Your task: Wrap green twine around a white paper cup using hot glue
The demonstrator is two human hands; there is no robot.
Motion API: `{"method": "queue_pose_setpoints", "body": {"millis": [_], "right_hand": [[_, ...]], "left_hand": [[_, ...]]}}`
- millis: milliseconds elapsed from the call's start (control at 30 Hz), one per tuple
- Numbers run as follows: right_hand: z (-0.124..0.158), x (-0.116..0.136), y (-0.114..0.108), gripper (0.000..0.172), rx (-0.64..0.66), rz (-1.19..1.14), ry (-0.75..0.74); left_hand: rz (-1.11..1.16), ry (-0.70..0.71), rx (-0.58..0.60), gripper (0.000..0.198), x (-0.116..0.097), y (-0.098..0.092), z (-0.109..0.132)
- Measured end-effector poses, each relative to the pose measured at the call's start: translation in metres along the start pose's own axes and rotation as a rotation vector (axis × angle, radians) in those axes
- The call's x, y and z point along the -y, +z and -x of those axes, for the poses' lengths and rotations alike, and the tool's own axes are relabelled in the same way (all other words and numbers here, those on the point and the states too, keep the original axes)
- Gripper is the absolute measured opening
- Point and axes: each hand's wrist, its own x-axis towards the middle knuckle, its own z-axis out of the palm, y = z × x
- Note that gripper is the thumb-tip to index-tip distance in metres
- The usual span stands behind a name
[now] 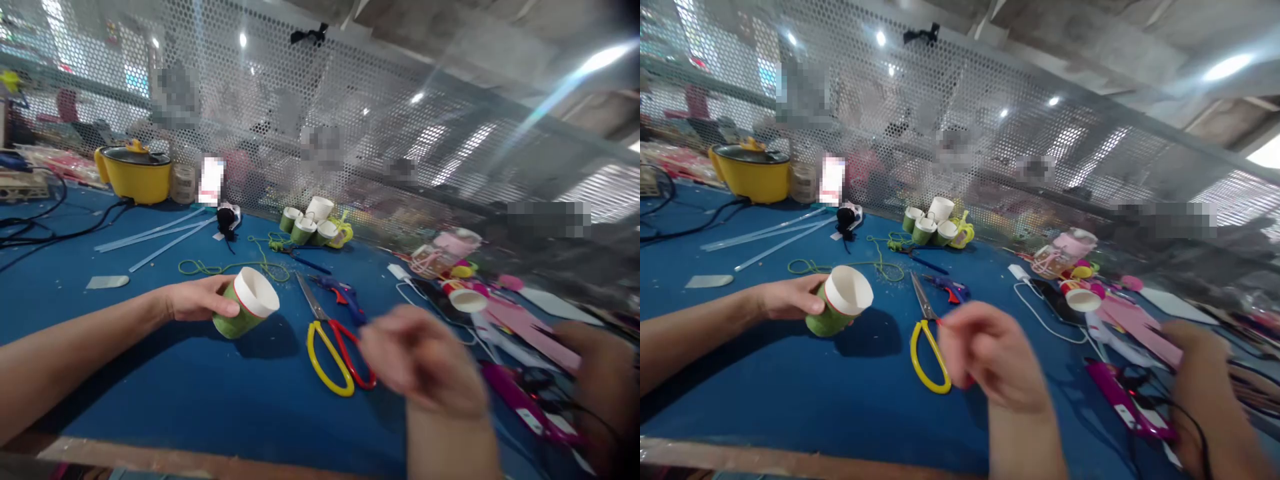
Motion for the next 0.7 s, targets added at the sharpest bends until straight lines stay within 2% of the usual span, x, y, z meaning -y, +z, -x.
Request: {"method": "queue_pose_setpoints", "body": {"millis": [67,100,200,300,467,700], "right_hand": [[-0.007,0.01,0.028,0.039,0.145,-0.131,-0.028],[-0.01,0.015,0.041,0.033,0.174,-0.176,-0.06],[-0.012,0.028,0.065,0.022,0.063,-0.13,-0.232],[-0.008,0.031,0.073,0.025,0.08,-0.083,-0.304],[-0.004,0.028,0.079,0.025,0.113,-0.047,-0.25],[-0.006,0.03,0.083,0.023,0.153,-0.019,-0.215]], "left_hand": [[-0.089,0.016,-0.029,0.065,-0.001,0.004,-0.001],[-0.155,0.021,-0.049,0.066,-0.002,0.007,-0.001],[-0.409,0.029,-0.142,0.062,-0.004,0.014,-0.002],[-0.63,0.033,-0.249,0.062,-0.002,0.02,-0.004],[-0.968,0.07,-0.311,0.065,0.004,0.025,-0.004],[-1.147,0.133,-0.374,0.065,0.005,0.034,-0.005]]}}
